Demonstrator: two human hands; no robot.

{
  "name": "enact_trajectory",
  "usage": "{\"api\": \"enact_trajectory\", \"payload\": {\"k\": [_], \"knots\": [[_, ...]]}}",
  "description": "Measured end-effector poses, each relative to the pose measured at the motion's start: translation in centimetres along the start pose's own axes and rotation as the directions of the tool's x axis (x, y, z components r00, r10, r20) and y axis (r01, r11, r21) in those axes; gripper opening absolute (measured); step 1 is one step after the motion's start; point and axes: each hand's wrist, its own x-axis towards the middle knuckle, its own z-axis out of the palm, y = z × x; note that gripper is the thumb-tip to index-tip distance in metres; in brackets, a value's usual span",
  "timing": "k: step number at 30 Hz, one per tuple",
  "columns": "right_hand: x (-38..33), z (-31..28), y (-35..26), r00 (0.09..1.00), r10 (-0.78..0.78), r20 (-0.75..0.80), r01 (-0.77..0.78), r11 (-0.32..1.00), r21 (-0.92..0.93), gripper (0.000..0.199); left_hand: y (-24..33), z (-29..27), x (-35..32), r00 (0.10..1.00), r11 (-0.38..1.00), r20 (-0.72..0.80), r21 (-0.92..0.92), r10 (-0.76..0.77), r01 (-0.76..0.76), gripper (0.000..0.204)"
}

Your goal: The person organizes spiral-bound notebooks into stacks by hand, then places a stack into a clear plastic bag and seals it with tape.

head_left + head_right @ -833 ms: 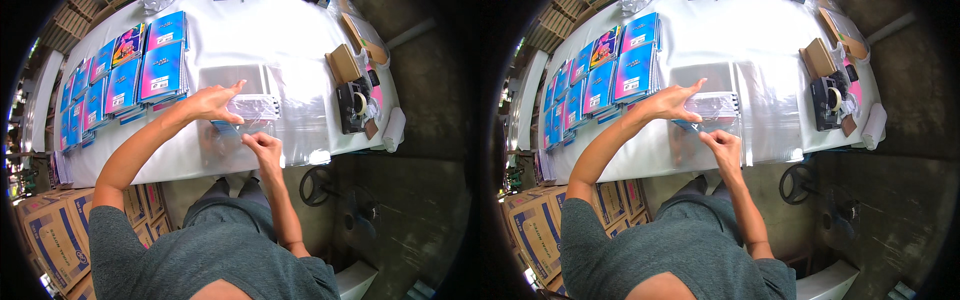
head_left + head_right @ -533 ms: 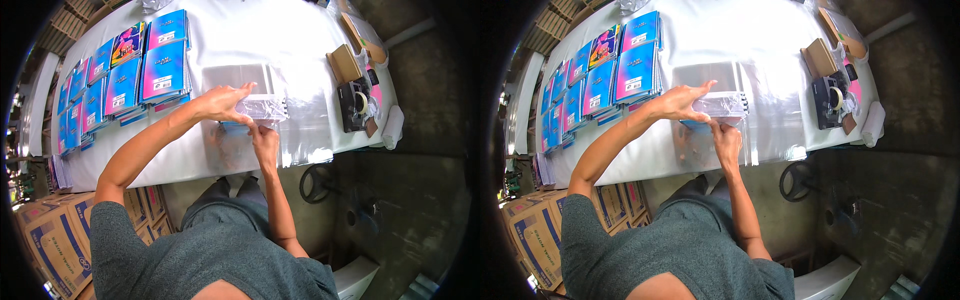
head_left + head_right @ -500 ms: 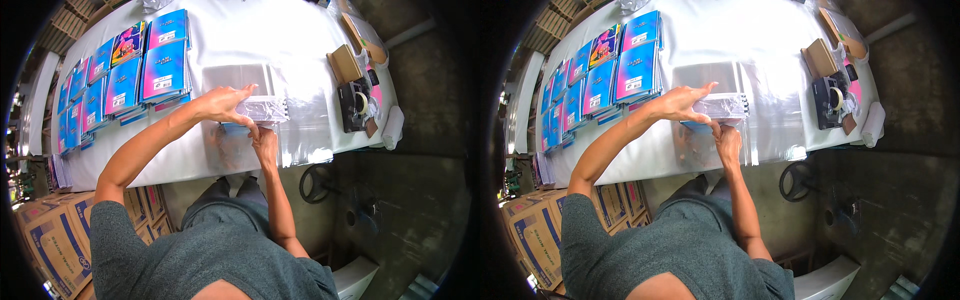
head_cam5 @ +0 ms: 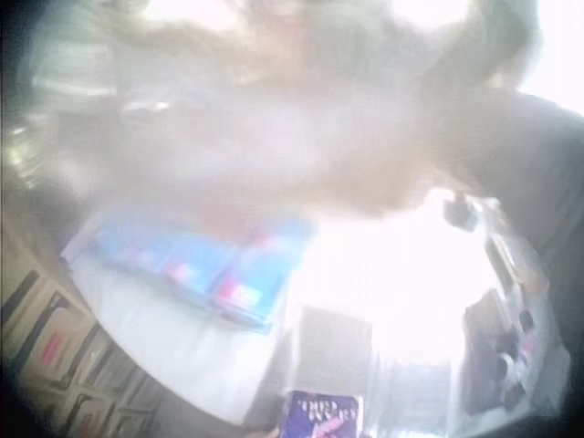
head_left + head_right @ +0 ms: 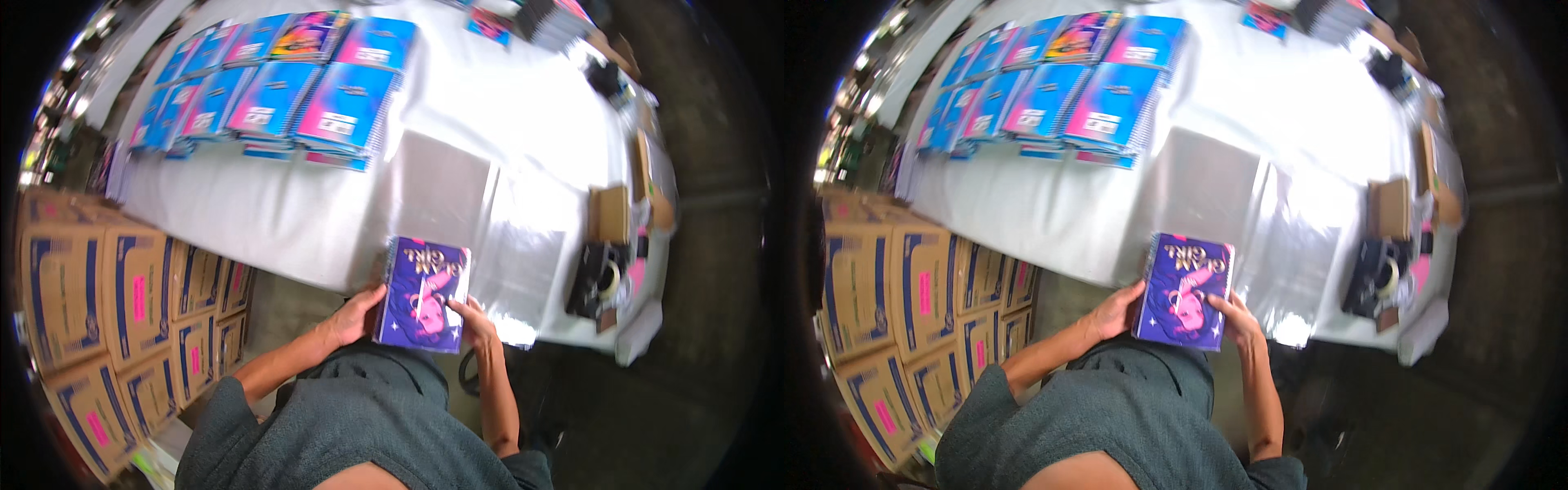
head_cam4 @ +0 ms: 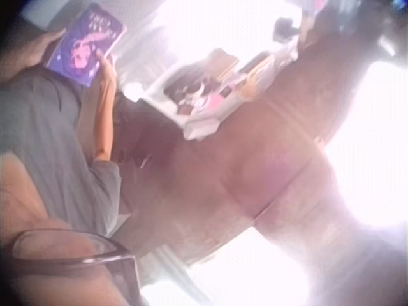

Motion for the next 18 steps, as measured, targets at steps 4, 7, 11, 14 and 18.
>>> {"api": "enact_trajectory", "payload": {"k": [4,7,11,14,18], "knots": [[1.0,2.8,-0.3,0.986,-0.025,0.164,0.015,0.998,0.064,0.059,3.5,1.6,-4.3,0.985,0.977,0.014,0.128,0.17,-0.17,0.06],[3.9,9.4,-1.3,0.934,-0.138,0.329,0.109,0.988,0.105,0.055,8.4,0.8,-9.3,0.916,0.915,0.034,0.056,0.399,-0.4,0.064],[12.5,21.5,-2.1,0.904,-0.167,0.394,0.142,0.986,0.091,0.042,14.2,-4.5,-17.4,0.568,0.607,-0.215,0.231,0.794,-0.761,0.069],[18.6,36.1,-2.5,0.793,-0.166,0.586,0.165,0.985,0.057,0.036,15.4,-9.6,-23.2,0.437,0.569,-0.386,0.364,0.813,-0.738,0.07],[26.9,57.9,-0.6,0.688,-0.188,0.701,0.157,0.982,0.109,0.049,14.8,-17.4,-27.1,0.383,0.58,-0.456,0.455,0.804,-0.676,0.071]]}}
